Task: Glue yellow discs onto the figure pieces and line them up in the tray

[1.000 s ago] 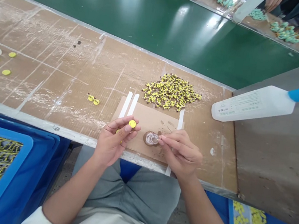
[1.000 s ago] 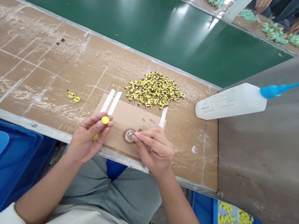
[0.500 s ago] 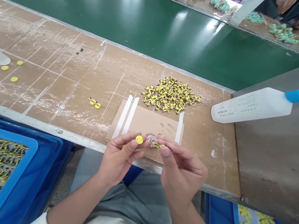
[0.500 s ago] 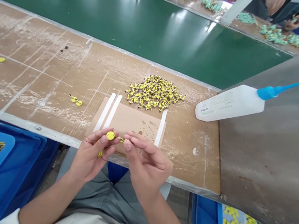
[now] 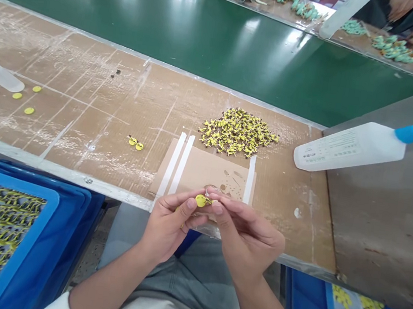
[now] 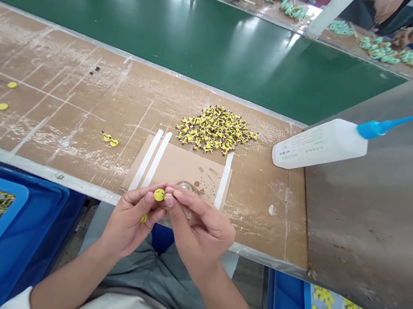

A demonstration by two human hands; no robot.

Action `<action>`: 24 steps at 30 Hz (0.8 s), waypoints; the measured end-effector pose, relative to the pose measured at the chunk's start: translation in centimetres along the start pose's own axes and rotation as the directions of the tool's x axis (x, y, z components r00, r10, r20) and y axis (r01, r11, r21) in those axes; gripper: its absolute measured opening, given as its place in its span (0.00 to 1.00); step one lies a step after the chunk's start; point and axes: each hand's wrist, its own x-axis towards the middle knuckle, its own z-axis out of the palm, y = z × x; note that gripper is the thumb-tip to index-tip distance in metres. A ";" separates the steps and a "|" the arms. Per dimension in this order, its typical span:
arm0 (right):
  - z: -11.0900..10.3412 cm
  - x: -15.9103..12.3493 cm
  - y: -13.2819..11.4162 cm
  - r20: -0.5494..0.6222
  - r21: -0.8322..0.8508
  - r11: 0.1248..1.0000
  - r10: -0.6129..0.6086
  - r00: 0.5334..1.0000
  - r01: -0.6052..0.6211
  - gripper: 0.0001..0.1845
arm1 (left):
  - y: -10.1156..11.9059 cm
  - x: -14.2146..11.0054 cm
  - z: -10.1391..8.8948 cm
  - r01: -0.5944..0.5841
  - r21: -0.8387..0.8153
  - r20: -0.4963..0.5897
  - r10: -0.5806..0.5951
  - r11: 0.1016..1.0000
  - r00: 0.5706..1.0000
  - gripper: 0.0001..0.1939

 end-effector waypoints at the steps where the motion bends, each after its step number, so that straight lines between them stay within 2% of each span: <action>1: 0.0 0.0 0.0 0.003 0.000 1.000 -0.002 1.000 0.002 0.11 | 0.0 0.0 0.0 0.000 0.000 -0.001 0.000 1.000 1.000 0.10; 7: -0.1 0.1 0.3 0.010 0.007 1.000 -0.030 0.999 0.030 0.12 | 0.0 0.1 -0.1 0.010 -0.015 0.017 -0.009 1.000 1.000 0.10; 11: -0.2 0.1 0.6 0.025 -0.023 0.998 -0.050 0.998 0.050 0.14 | -0.1 0.2 -0.3 0.010 -0.001 -0.009 -0.010 1.000 1.000 0.10; 24: -0.5 0.3 0.4 0.097 -0.081 0.989 -0.119 0.988 0.127 0.16 | 0.3 -0.2 -0.1 -0.077 0.054 -0.013 0.078 0.996 0.997 0.09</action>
